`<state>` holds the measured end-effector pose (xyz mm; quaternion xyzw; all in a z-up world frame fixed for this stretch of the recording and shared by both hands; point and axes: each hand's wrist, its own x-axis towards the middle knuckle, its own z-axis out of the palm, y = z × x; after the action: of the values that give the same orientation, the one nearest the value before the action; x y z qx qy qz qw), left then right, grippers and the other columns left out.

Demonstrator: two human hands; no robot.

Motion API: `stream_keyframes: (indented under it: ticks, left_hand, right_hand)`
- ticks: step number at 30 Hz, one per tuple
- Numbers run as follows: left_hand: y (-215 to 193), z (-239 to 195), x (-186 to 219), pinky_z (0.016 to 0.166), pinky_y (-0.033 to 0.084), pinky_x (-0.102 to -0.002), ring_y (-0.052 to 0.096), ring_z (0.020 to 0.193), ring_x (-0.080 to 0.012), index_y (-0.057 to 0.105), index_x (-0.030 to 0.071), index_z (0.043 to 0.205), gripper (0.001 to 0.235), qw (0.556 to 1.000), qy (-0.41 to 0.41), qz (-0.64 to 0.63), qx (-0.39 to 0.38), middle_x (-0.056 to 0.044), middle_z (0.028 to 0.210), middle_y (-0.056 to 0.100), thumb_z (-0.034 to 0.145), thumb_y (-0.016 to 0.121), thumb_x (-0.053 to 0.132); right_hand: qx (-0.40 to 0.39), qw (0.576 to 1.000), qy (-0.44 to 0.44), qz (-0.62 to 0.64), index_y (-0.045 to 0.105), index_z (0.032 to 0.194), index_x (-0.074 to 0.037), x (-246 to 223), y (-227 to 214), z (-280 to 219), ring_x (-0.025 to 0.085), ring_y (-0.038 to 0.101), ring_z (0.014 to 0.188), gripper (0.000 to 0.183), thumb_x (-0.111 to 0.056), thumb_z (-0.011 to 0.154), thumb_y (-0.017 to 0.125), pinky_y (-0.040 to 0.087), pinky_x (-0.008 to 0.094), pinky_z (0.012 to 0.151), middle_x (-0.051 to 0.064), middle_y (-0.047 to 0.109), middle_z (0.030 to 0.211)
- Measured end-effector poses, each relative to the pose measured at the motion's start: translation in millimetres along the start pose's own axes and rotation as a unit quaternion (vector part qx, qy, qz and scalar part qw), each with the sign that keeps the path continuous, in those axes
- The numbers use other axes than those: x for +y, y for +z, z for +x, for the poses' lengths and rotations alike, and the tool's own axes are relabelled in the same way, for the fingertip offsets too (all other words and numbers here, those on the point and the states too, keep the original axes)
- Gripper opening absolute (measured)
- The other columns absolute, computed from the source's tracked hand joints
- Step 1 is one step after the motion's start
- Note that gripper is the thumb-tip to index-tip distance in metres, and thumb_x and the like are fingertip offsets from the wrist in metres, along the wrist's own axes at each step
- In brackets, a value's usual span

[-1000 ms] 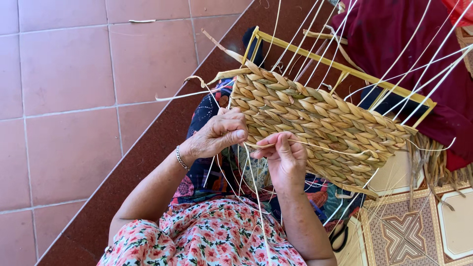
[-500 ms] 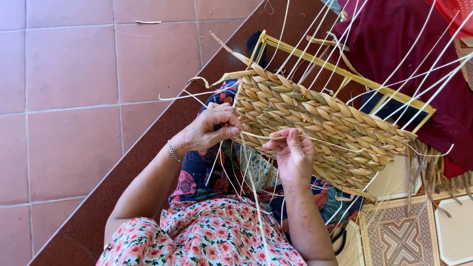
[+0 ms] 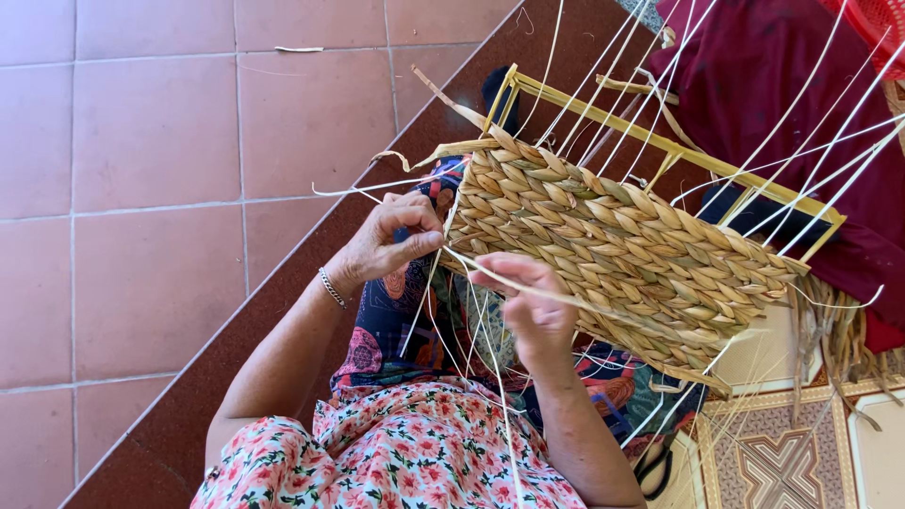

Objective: The person weaves a basket by hand, interlacing thin strips of dried plant material through a rectangular frame. They repeatedly thread, pull, and tighten the strips to build up the woven body of the basket.

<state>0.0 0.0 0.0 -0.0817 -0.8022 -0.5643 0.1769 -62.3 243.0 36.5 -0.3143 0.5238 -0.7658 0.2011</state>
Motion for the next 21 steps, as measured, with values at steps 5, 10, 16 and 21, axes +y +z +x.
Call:
stream_keyframes:
  ticks: [5,10,16,21]
  left_hand:
    - [3,0,-6,0.080,0.042,-0.031,0.054,0.083,-0.0146,0.062,0.007,0.084,0.023,0.994,-0.020,-0.108,-0.020,0.001,0.081,0.058,0.099,0.068,0.023]
    - [7,-5,-12,0.078,0.042,-0.030,0.049,0.081,-0.0137,0.057,0.004,0.078,0.025,0.979,-0.040,-0.196,-0.031,0.000,0.078,0.052,0.096,0.064,0.019]
    - [13,-7,-14,0.075,0.041,-0.030,0.048,0.077,-0.0138,0.052,0.004,0.070,0.023,0.975,-0.081,-0.206,-0.031,0.000,0.073,0.049,0.088,0.061,0.015]
    - [17,-6,-18,0.072,0.042,-0.029,0.050,0.074,-0.0147,0.050,0.004,0.065,0.027,0.970,-0.087,-0.221,-0.042,-0.001,0.072,0.049,0.087,0.060,0.015]
  right_hand:
    - [0.017,0.998,0.047,-0.038,0.066,0.111,0.003,9,6,4,0.030,0.075,0.100,0.029,-0.025,0.107,0.060,0.065,0.042,0.091,0.024,0.073,0.112]
    - [0.055,0.981,0.158,0.101,0.068,0.104,0.004,29,-1,4,0.030,0.077,0.085,0.032,-0.026,0.106,0.058,0.066,0.040,0.080,0.025,0.076,0.102]
    - [0.087,0.954,0.200,0.207,0.066,0.102,0.003,61,-10,1,0.029,0.075,0.079,0.032,-0.027,0.107,0.057,0.063,0.037,0.074,0.023,0.075,0.098]
    - [0.103,0.957,0.196,0.190,0.065,0.101,0.003,76,-21,-1,0.028,0.075,0.077,0.033,-0.028,0.109,0.055,0.064,0.037,0.073,0.021,0.074,0.096]
